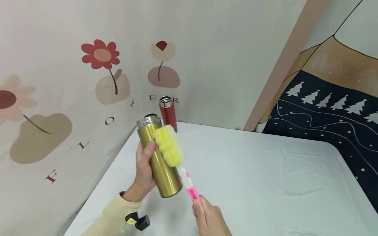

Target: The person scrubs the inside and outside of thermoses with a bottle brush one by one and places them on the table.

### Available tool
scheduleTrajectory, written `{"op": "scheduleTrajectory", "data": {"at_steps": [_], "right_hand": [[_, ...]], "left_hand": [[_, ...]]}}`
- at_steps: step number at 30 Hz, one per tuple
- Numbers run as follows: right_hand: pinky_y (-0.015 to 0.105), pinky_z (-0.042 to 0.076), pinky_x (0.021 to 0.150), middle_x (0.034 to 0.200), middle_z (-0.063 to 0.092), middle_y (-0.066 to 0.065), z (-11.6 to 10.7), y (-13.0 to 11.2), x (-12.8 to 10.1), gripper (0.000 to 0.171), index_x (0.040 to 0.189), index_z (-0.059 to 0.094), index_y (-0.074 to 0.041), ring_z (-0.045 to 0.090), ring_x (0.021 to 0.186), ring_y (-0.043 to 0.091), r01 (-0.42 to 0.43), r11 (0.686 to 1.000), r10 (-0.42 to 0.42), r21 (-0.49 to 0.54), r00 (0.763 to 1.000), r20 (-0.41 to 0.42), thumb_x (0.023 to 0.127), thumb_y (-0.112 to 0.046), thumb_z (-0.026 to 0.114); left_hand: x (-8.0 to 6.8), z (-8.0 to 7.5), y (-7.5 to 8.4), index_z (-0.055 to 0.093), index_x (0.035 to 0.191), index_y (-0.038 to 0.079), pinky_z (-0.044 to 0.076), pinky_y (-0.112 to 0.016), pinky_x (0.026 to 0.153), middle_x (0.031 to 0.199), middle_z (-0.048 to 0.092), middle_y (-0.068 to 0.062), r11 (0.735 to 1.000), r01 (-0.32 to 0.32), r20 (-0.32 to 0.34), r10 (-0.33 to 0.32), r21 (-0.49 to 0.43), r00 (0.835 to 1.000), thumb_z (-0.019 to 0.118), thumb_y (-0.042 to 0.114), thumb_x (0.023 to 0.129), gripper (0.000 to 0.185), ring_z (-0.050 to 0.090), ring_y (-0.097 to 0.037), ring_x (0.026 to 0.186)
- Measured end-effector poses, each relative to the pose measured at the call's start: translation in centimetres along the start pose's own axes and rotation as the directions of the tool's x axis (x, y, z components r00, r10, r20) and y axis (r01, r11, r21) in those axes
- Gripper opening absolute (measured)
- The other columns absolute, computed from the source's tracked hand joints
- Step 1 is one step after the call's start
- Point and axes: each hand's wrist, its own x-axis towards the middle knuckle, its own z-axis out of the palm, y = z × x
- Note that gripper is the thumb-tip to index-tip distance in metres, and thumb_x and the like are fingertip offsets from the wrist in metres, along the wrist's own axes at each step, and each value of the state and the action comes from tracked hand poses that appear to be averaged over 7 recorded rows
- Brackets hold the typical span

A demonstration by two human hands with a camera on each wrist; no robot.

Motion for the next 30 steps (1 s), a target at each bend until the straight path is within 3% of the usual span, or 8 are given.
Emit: {"op": "scheduleTrajectory", "data": {"at_steps": [5,10,13,15,18,22,25,30], "right_hand": [[0.012,0.025,0.040,0.060,0.035,-0.026,0.5,2.1,-2.6,0.037,0.080,0.049,-0.020,0.026,0.050,-0.013,-0.083,0.990,0.083,-0.117,0.997,-0.002,0.113,-0.005,0.052],[0.015,0.028,0.038,0.058,0.036,-0.031,1.5,8.1,-6.3,0.036,0.079,0.051,-0.026,0.030,0.047,-0.014,-0.123,0.945,0.100,-0.304,0.991,-0.089,0.107,-0.010,0.066],[0.015,0.033,0.038,0.055,0.040,-0.034,2.0,11.3,-7.8,0.038,0.077,0.053,-0.032,0.036,0.044,-0.013,-0.187,0.945,0.163,-0.268,0.981,-0.108,0.105,-0.013,0.070],[0.018,0.035,0.036,0.054,0.043,-0.033,2.2,12.6,-8.3,0.038,0.078,0.055,-0.035,0.040,0.043,-0.011,-0.219,0.950,0.198,-0.221,0.974,-0.111,0.105,-0.014,0.070],[0.020,0.035,0.036,0.052,0.041,-0.034,2.5,13.3,-8.4,0.043,0.076,0.051,-0.042,0.040,0.042,-0.010,-0.242,0.938,0.210,-0.246,0.966,-0.149,0.105,-0.018,0.072],[0.017,0.031,0.037,0.052,0.035,-0.034,2.4,11.4,-7.3,0.043,0.076,0.047,-0.040,0.033,0.042,-0.012,-0.259,0.912,0.225,-0.319,0.964,-0.138,0.108,-0.021,0.068],[0.013,0.027,0.039,0.054,0.033,-0.032,1.8,6.6,-5.5,0.040,0.077,0.048,-0.031,0.027,0.045,-0.013,-0.226,0.932,0.193,-0.284,0.971,-0.137,0.110,-0.014,0.062],[0.011,0.023,0.039,0.058,0.033,-0.032,1.1,1.2,-2.6,0.042,0.076,0.048,-0.024,0.025,0.049,-0.015,-0.088,0.983,0.060,-0.159,0.983,-0.176,0.109,0.002,0.056]], "left_hand": [[1.2,-0.9,1.4,0.052,0.140,0.004,0.063,-0.033,0.078,0.112,0.066,-0.014,0.997,-0.074,-0.046,0.074,0.006,0.996,0.054,0.026,0.106,0.040,0.069,-0.022,0.091],[2.5,-1.0,2.2,0.046,0.149,0.003,0.065,-0.041,0.080,0.119,0.064,-0.024,0.988,-0.149,-0.009,0.149,-0.051,0.989,0.047,0.025,0.109,0.046,0.073,-0.031,0.092],[2.9,-1.1,2.3,0.040,0.152,0.006,0.066,-0.044,0.075,0.121,0.062,-0.024,0.984,-0.161,-0.001,0.162,-0.074,0.987,0.043,0.028,0.109,0.048,0.074,-0.030,0.091],[2.8,-1.1,2.2,0.039,0.151,0.008,0.066,-0.043,0.071,0.121,0.062,-0.021,0.986,-0.143,0.002,0.143,-0.085,0.990,0.043,0.032,0.109,0.048,0.073,-0.028,0.088],[2.4,-1.2,1.9,0.036,0.149,0.014,0.066,-0.040,0.071,0.118,0.064,-0.016,0.992,-0.105,0.023,0.107,-0.072,0.994,0.050,0.042,0.110,0.051,0.072,-0.025,0.087],[1.8,-1.0,1.3,0.033,0.147,0.018,0.063,-0.035,0.077,0.117,0.065,-0.015,0.995,-0.077,0.078,0.082,-0.059,0.994,0.074,0.064,0.097,0.079,0.072,-0.025,0.095],[1.1,-0.8,0.7,0.033,0.150,0.018,0.061,-0.034,0.081,0.120,0.064,-0.015,1.000,-0.028,0.106,0.029,-0.008,0.994,0.082,0.074,0.084,0.100,0.069,-0.023,0.100],[-0.1,-0.2,0.0,0.030,0.163,0.016,0.058,-0.034,0.086,0.128,0.058,-0.012,0.992,0.096,0.120,-0.105,0.083,0.987,0.089,0.071,0.078,0.117,0.062,-0.021,0.103]]}}
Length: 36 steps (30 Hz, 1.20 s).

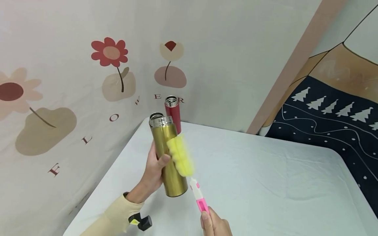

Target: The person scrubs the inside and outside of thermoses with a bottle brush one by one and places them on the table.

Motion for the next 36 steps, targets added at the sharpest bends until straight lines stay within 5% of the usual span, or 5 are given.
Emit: {"op": "scheduleTrajectory", "data": {"at_steps": [6,9,17,23,36], "right_hand": [[0.018,0.028,0.036,0.059,0.038,-0.024,-0.7,-1.6,2.4,0.039,0.079,0.050,-0.019,0.031,0.049,-0.009,0.024,0.989,-0.030,0.147,0.999,0.044,0.114,0.000,0.048],[0.020,0.029,0.035,0.059,0.040,-0.020,-0.9,-2.3,3.2,0.039,0.081,0.051,-0.017,0.032,0.049,-0.007,0.019,0.981,-0.032,0.192,0.997,0.066,0.116,-0.002,0.044],[0.018,0.027,0.035,0.058,0.040,-0.019,-0.5,-2.3,2.8,0.039,0.081,0.050,-0.018,0.032,0.050,-0.009,0.054,0.974,-0.072,0.220,0.994,0.076,0.114,0.002,0.045],[0.017,0.026,0.037,0.060,0.037,-0.026,-0.2,-1.3,1.6,0.039,0.081,0.051,-0.019,0.031,0.052,-0.012,0.069,0.979,-0.093,0.191,0.989,0.117,0.112,0.005,0.048],[0.012,0.021,0.040,0.059,0.025,-0.033,-1.5,1.2,-2.1,0.041,0.077,0.046,-0.028,0.022,0.049,-0.013,-0.044,0.984,0.053,-0.174,0.997,0.049,0.109,-0.009,0.062]], "left_hand": [[-1.0,0.5,-0.7,0.035,0.152,0.015,0.065,-0.045,0.080,0.115,0.066,-0.014,0.980,0.181,0.108,-0.172,-0.086,0.979,0.089,0.039,0.091,0.085,0.073,-0.025,0.088],[-1.4,0.7,-0.8,0.034,0.149,0.014,0.066,-0.048,0.079,0.110,0.068,-0.016,0.978,0.184,0.158,-0.167,-0.100,0.973,0.080,0.024,0.096,0.070,0.075,-0.026,0.085],[-0.8,0.6,-0.3,0.034,0.157,0.013,0.061,-0.039,0.083,0.123,0.059,-0.013,0.998,0.059,0.009,-0.059,-0.025,0.998,0.068,0.022,0.095,0.071,0.068,-0.024,0.095],[-0.1,0.0,0.2,0.047,0.143,0.003,0.059,-0.032,0.077,0.115,0.062,-0.012,0.999,-0.036,-0.110,0.037,0.014,0.993,0.057,0.023,0.091,0.056,0.065,-0.019,0.090],[3.4,-2.6,3.9,0.047,0.139,0.007,0.066,-0.043,0.071,0.104,0.063,-0.023,0.956,-0.266,-0.314,0.216,-0.126,0.925,0.067,0.022,0.103,0.044,0.071,-0.031,0.079]]}}
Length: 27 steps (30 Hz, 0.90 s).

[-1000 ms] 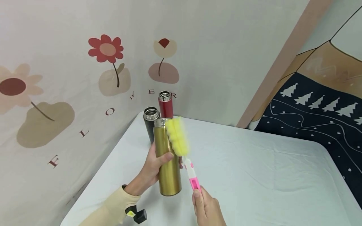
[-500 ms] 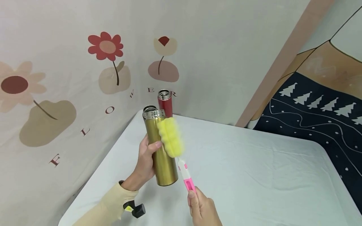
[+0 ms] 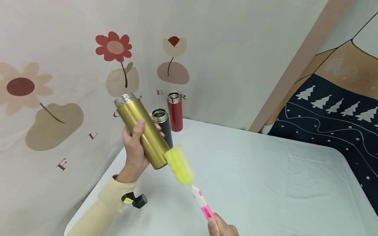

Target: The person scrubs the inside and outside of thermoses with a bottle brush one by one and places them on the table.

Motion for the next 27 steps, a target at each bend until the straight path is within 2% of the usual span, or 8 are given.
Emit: {"op": "scheduleTrajectory", "data": {"at_steps": [2,5,10,13,18,23,27], "right_hand": [[0.013,0.019,0.041,0.060,0.021,-0.035,-0.7,0.4,-0.2,0.042,0.077,0.046,-0.031,0.020,0.050,-0.013,0.009,0.999,-0.011,-0.053,0.999,-0.043,0.107,-0.009,0.065],[0.012,0.018,0.040,0.063,0.020,-0.035,-2.0,1.0,0.4,0.042,0.080,0.051,-0.033,0.018,0.052,-0.014,0.075,0.994,-0.082,-0.080,0.993,-0.088,0.105,-0.004,0.067],[0.011,0.024,0.041,0.071,0.027,-0.031,-3.3,1.4,1.9,0.036,0.097,0.067,-0.027,0.021,0.055,-0.012,0.208,0.977,-0.213,-0.050,0.971,-0.111,0.100,0.009,0.067],[0.013,0.024,0.041,0.072,0.026,-0.030,-3.1,1.3,2.7,0.034,0.104,0.067,-0.024,0.021,0.056,-0.012,0.232,0.973,-0.232,-0.004,0.970,-0.074,0.103,0.009,0.062],[0.013,0.022,0.039,0.071,0.024,-0.030,-2.2,1.1,3.5,0.035,0.091,0.056,-0.025,0.019,0.056,-0.014,0.245,0.967,-0.246,0.071,0.969,0.010,0.108,0.005,0.058],[0.013,0.020,0.041,0.070,0.024,-0.030,-1.6,0.9,3.5,0.039,0.083,0.047,-0.027,0.019,0.057,-0.012,0.233,0.968,-0.239,0.091,0.969,0.060,0.109,0.001,0.059],[0.013,0.020,0.042,0.069,0.024,-0.029,-1.4,0.7,2.9,0.038,0.083,0.045,-0.027,0.021,0.056,-0.010,0.178,0.976,-0.196,0.127,0.969,0.152,0.111,-0.005,0.059]], "left_hand": [[0.5,0.0,0.3,0.048,0.139,0.005,0.066,-0.044,0.071,0.104,0.062,-0.024,0.999,-0.033,-0.049,0.031,-0.027,0.998,0.067,0.024,0.104,0.044,0.071,-0.032,0.079],[0.9,0.1,0.5,0.048,0.138,0.003,0.065,-0.044,0.069,0.103,0.062,-0.024,0.994,-0.087,-0.114,0.080,-0.059,0.990,0.069,0.026,0.104,0.046,0.071,-0.031,0.077],[0.6,0.7,0.2,0.049,0.134,0.000,0.065,-0.044,0.069,0.103,0.063,-0.021,0.991,-0.107,-0.149,0.094,-0.079,0.984,0.070,0.029,0.104,0.047,0.073,-0.030,0.078],[0.2,1.1,-0.2,0.048,0.134,0.001,0.066,-0.046,0.070,0.105,0.063,-0.020,0.993,-0.088,-0.156,0.075,-0.081,0.985,0.069,0.031,0.104,0.047,0.074,-0.031,0.080],[0.2,1.5,-0.5,0.043,0.141,0.005,0.066,-0.049,0.069,0.108,0.061,-0.022,0.991,-0.096,-0.178,0.078,-0.095,0.981,0.068,0.030,0.104,0.051,0.072,-0.033,0.078],[0.6,1.8,-0.5,0.043,0.141,0.004,0.066,-0.049,0.066,0.106,0.060,-0.024,0.981,-0.174,-0.200,0.154,-0.090,0.968,0.068,0.026,0.102,0.051,0.070,-0.033,0.074],[0.9,1.9,-1.0,0.044,0.139,0.005,0.065,-0.049,0.065,0.103,0.059,-0.025,0.962,-0.265,-0.205,0.246,-0.070,0.947,0.067,0.021,0.101,0.048,0.070,-0.033,0.073]]}}
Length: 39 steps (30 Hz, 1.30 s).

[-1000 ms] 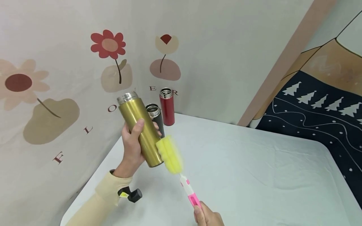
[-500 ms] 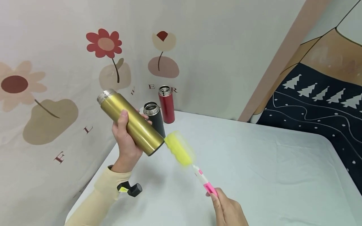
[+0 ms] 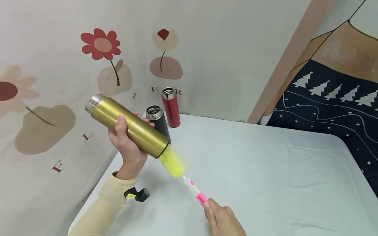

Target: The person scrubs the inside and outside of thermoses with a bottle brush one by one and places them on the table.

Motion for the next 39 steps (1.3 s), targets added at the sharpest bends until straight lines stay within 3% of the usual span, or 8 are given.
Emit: {"op": "scheduleTrajectory", "data": {"at_steps": [3,7,11,16,20,25,30,39], "right_hand": [[0.012,0.020,0.043,0.068,0.025,-0.029,0.3,-0.2,-0.5,0.037,0.083,0.045,-0.026,0.021,0.055,-0.011,-0.013,1.000,0.013,-0.001,1.000,0.015,0.111,-0.005,0.059],[0.009,0.020,0.043,0.068,0.025,-0.031,0.4,-0.4,-1.4,0.040,0.081,0.044,-0.028,0.019,0.055,-0.015,-0.018,0.997,0.014,-0.070,0.999,-0.053,0.108,-0.005,0.063],[0.008,0.018,0.042,0.066,0.024,-0.034,-0.1,-0.6,-2.0,0.043,0.080,0.044,-0.029,0.016,0.054,-0.017,-0.053,0.991,0.036,-0.121,0.990,-0.137,0.106,-0.003,0.065],[0.011,0.017,0.041,0.062,0.022,-0.034,-1.1,-0.6,-1.5,0.043,0.079,0.046,-0.030,0.016,0.052,-0.014,-0.109,0.985,0.081,-0.136,0.976,-0.200,0.108,-0.003,0.063],[0.012,0.017,0.042,0.062,0.023,-0.031,-1.2,-0.6,-0.8,0.044,0.078,0.046,-0.029,0.018,0.052,-0.012,-0.094,0.991,0.078,-0.095,0.983,-0.166,0.109,-0.002,0.061],[0.012,0.019,0.041,0.062,0.028,-0.027,-0.6,-0.6,-0.3,0.040,0.079,0.049,-0.025,0.022,0.052,-0.009,-0.095,0.995,0.096,0.014,0.994,-0.046,0.112,-0.004,0.056],[0.014,0.020,0.042,0.063,0.032,-0.026,-0.3,-0.5,-0.4,0.038,0.079,0.051,-0.022,0.025,0.053,-0.009,-0.106,0.991,0.100,0.086,0.992,0.072,0.114,-0.007,0.054],[0.010,0.019,0.041,0.064,0.025,-0.038,0.1,-0.5,-2.2,0.045,0.075,0.046,-0.029,0.018,0.054,-0.018,-0.058,0.996,0.054,-0.065,0.997,-0.061,0.107,-0.001,0.062]], "left_hand": [[-0.1,-0.3,-0.4,0.043,0.139,0.005,0.065,-0.049,0.065,0.102,0.056,-0.030,0.996,-0.080,0.029,0.079,0.030,0.996,0.065,0.016,0.098,0.047,0.069,-0.034,0.072],[0.0,-0.6,-0.5,0.043,0.142,0.006,0.065,-0.048,0.065,0.102,0.056,-0.030,0.987,-0.147,0.061,0.144,0.062,0.988,0.064,0.014,0.095,0.052,0.069,-0.034,0.072],[0.3,-0.7,-0.3,0.043,0.145,0.008,0.065,-0.048,0.065,0.101,0.059,-0.026,0.985,-0.157,0.081,0.151,0.071,0.985,0.064,0.013,0.094,0.055,0.068,-0.035,0.071],[-0.6,-1.0,0.0,0.044,0.138,0.005,0.065,-0.048,0.064,0.099,0.059,-0.026,0.990,-0.104,0.096,0.094,0.100,0.991,0.063,0.013,0.096,0.047,0.069,-0.035,0.069],[-1.4,-0.9,0.2,0.044,0.136,0.005,0.064,-0.049,0.062,0.102,0.059,-0.025,0.993,-0.073,0.110,0.063,0.089,0.992,0.062,0.014,0.096,0.045,0.069,-0.035,0.069],[-1.7,-0.8,0.3,0.044,0.135,0.004,0.064,-0.048,0.063,0.104,0.059,-0.025,0.996,-0.061,0.135,0.052,0.063,0.989,0.060,0.015,0.096,0.044,0.070,-0.034,0.070],[-1.8,-0.9,0.1,0.045,0.131,0.001,0.064,-0.047,0.061,0.102,0.058,-0.027,0.994,-0.101,0.128,0.097,0.028,0.987,0.058,0.015,0.094,0.042,0.070,-0.034,0.067],[-1.4,-1.3,-0.8,0.040,0.137,-0.001,0.065,-0.046,0.062,0.098,0.061,-0.025,0.966,-0.247,0.185,0.230,0.075,0.955,0.063,0.016,0.093,0.052,0.071,-0.034,0.069]]}}
